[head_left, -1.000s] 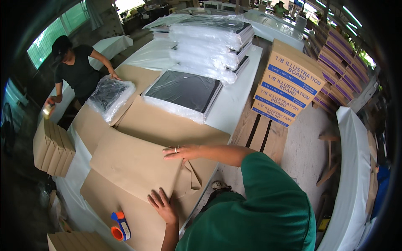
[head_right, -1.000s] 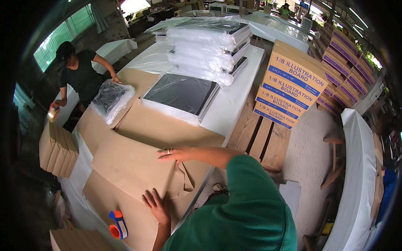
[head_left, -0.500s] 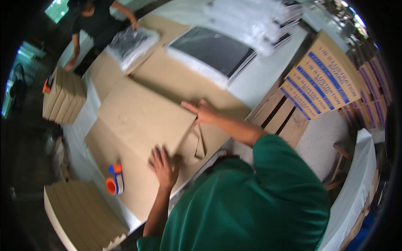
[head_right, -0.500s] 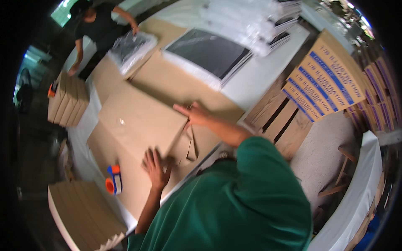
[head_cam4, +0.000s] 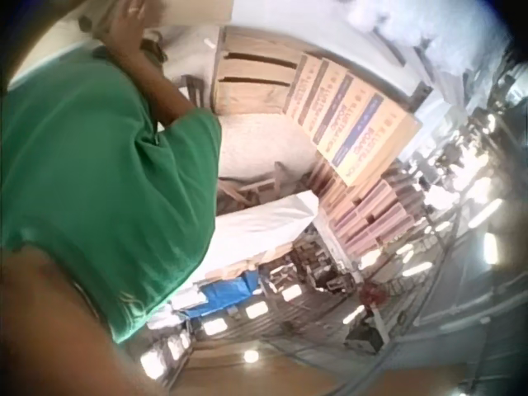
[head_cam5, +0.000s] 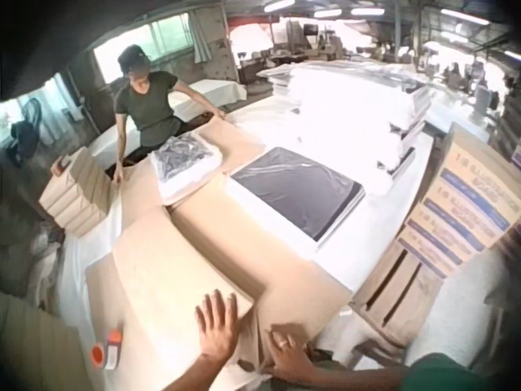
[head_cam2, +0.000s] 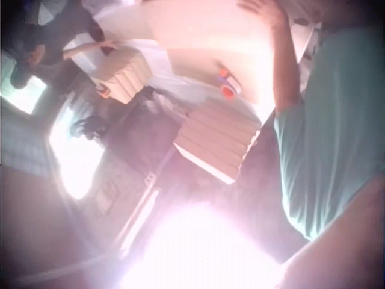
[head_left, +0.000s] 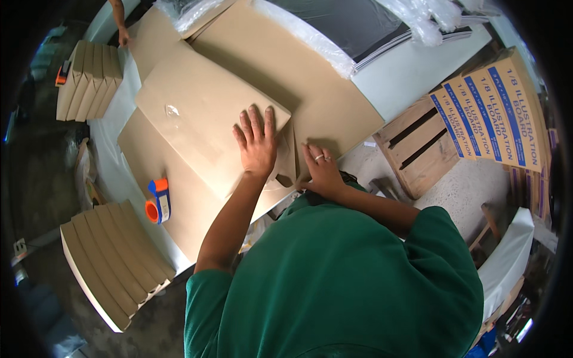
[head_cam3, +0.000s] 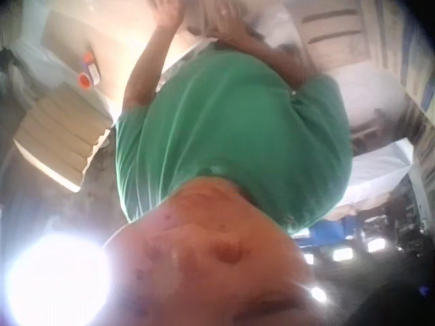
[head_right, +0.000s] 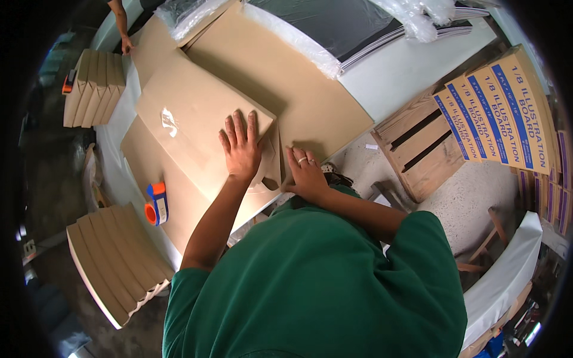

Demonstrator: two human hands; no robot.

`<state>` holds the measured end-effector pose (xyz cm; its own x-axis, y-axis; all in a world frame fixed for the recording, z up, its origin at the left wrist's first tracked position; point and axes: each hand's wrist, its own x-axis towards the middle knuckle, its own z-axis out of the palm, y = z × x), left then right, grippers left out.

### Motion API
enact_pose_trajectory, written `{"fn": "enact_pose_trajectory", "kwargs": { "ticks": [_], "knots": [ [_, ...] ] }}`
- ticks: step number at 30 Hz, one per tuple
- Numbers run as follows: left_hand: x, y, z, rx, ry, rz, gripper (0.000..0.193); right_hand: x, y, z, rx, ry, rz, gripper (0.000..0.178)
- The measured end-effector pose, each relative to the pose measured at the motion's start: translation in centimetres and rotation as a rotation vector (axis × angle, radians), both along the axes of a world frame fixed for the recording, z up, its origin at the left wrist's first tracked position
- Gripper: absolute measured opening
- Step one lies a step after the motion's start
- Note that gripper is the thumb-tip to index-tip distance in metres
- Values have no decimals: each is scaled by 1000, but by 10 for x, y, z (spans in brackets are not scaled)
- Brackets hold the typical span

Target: The person wraps individual boards in paper, securing the folds with a tape dispenser, and places the finished packages into a stack.

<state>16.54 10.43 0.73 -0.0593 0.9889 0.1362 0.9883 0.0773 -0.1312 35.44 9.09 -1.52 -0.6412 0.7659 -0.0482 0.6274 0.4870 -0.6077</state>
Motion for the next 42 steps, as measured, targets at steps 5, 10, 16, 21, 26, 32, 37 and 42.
{"fn": "enact_pose_trajectory", "kwargs": {
  "ticks": [5,10,16,21,26,32,37,42],
  "knots": [
    [0,3,-6,9,137,29,77,-30,8,16,-1195,339,-213,38],
    [2,4,1,43,98,56,85,-39,10,1,-1087,429,21,47],
    [-5,-52,17,-63,-88,203,76,-13,49,7,-1082,392,54,46],
    [13,-117,12,-160,89,298,77,-12,73,31,-1190,420,149,47],
    [18,-105,43,-40,-383,249,77,-46,92,55,-1245,468,2,42],
    [-15,-46,30,100,-476,-44,25,-63,87,58,-1165,391,-164,38],
    [-24,-37,30,155,-680,-157,27,-67,53,37,-600,664,-311,41],
    [-24,-38,25,211,-775,-113,29,-56,14,6,88,571,-94,43]
  ]
}}
